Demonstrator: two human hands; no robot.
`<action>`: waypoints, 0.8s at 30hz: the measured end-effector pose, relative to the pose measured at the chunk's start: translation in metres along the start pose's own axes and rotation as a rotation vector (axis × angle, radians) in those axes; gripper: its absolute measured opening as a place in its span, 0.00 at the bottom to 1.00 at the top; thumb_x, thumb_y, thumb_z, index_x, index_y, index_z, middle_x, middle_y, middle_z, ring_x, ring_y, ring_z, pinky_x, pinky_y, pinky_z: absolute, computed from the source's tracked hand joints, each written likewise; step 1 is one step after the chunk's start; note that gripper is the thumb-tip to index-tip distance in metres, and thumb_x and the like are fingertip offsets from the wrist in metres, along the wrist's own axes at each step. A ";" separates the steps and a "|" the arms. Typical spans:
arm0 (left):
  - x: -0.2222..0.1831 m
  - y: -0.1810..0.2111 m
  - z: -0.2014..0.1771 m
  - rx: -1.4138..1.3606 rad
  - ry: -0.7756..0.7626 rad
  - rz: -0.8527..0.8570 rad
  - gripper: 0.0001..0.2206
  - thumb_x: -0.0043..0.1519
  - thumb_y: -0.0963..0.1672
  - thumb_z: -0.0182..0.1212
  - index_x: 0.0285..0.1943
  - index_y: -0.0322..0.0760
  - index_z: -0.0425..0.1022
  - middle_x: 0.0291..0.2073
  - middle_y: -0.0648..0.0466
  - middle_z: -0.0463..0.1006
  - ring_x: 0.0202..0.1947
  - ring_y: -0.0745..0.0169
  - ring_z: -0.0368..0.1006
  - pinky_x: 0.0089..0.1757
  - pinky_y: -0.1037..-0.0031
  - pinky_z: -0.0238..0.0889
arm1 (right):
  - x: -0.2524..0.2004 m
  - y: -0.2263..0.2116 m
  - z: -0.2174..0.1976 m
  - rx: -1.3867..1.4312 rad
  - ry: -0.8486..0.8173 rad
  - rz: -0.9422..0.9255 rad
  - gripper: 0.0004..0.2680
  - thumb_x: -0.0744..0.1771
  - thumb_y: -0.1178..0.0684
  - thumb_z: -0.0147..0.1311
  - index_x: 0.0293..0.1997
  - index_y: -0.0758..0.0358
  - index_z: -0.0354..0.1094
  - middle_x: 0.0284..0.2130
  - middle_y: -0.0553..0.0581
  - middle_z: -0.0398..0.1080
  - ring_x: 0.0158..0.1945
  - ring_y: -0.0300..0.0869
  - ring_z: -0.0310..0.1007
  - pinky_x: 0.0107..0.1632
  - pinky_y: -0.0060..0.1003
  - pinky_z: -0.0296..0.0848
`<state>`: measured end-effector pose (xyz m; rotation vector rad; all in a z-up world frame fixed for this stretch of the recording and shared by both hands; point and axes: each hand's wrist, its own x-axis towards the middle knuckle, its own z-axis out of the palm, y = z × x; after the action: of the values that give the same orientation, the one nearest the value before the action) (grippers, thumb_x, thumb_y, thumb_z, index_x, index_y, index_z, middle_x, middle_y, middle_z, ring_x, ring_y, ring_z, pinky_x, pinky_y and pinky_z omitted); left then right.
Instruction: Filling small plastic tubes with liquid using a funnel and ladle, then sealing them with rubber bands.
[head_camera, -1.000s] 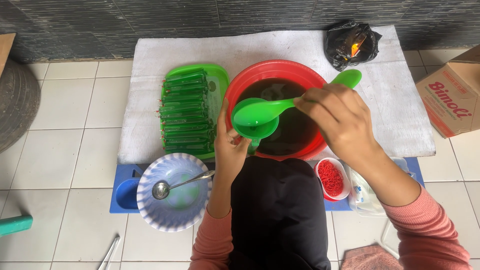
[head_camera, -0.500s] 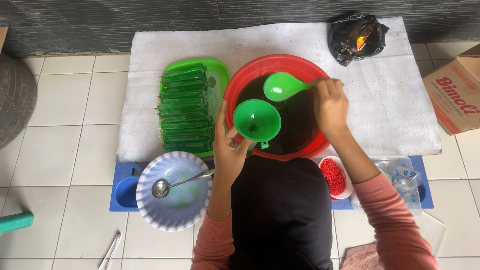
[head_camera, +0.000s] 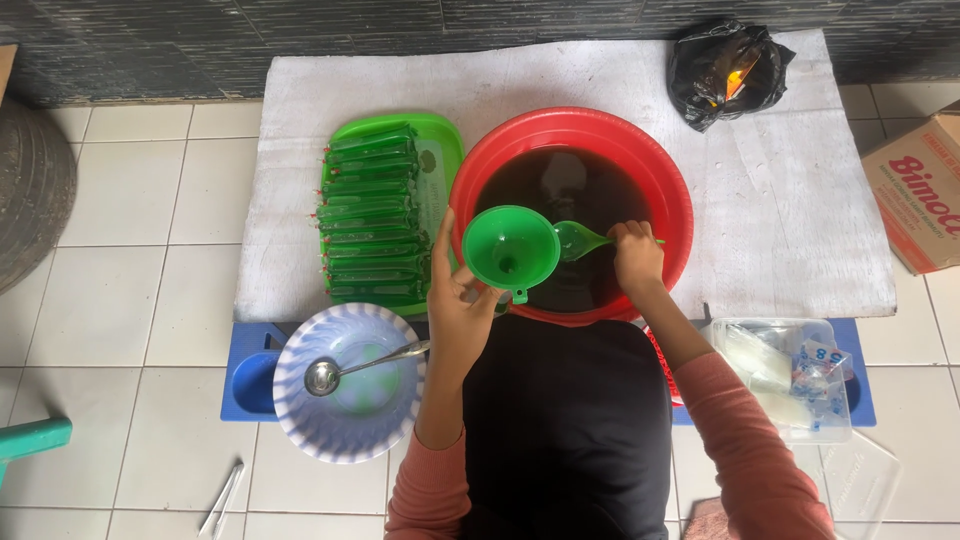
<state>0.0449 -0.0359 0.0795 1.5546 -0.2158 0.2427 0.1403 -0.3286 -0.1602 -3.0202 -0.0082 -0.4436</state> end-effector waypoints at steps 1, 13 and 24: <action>0.000 -0.002 0.000 0.000 -0.001 -0.001 0.41 0.61 0.38 0.66 0.81 0.36 0.41 0.51 0.41 0.82 0.60 0.43 0.73 0.62 0.45 0.61 | 0.000 0.004 0.006 0.000 -0.001 0.001 0.08 0.65 0.63 0.57 0.39 0.50 0.72 0.31 0.45 0.69 0.45 0.40 0.71 0.47 0.35 0.77; -0.004 -0.009 0.002 -0.047 -0.007 0.011 0.42 0.61 0.37 0.65 0.81 0.37 0.41 0.50 0.41 0.82 0.60 0.44 0.73 0.59 0.49 0.67 | -0.001 0.021 0.041 0.135 -0.253 0.165 0.06 0.65 0.56 0.63 0.38 0.43 0.73 0.32 0.39 0.67 0.45 0.37 0.71 0.47 0.40 0.81; -0.006 0.003 0.001 -0.003 -0.015 0.021 0.42 0.60 0.38 0.66 0.81 0.38 0.41 0.52 0.42 0.82 0.60 0.46 0.73 0.61 0.52 0.64 | 0.034 0.023 -0.046 0.366 -0.145 0.140 0.06 0.66 0.53 0.65 0.42 0.41 0.77 0.36 0.44 0.72 0.46 0.50 0.79 0.53 0.45 0.79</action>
<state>0.0386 -0.0373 0.0807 1.5519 -0.2438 0.2471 0.1599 -0.3556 -0.1081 -2.6626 0.1003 -0.1842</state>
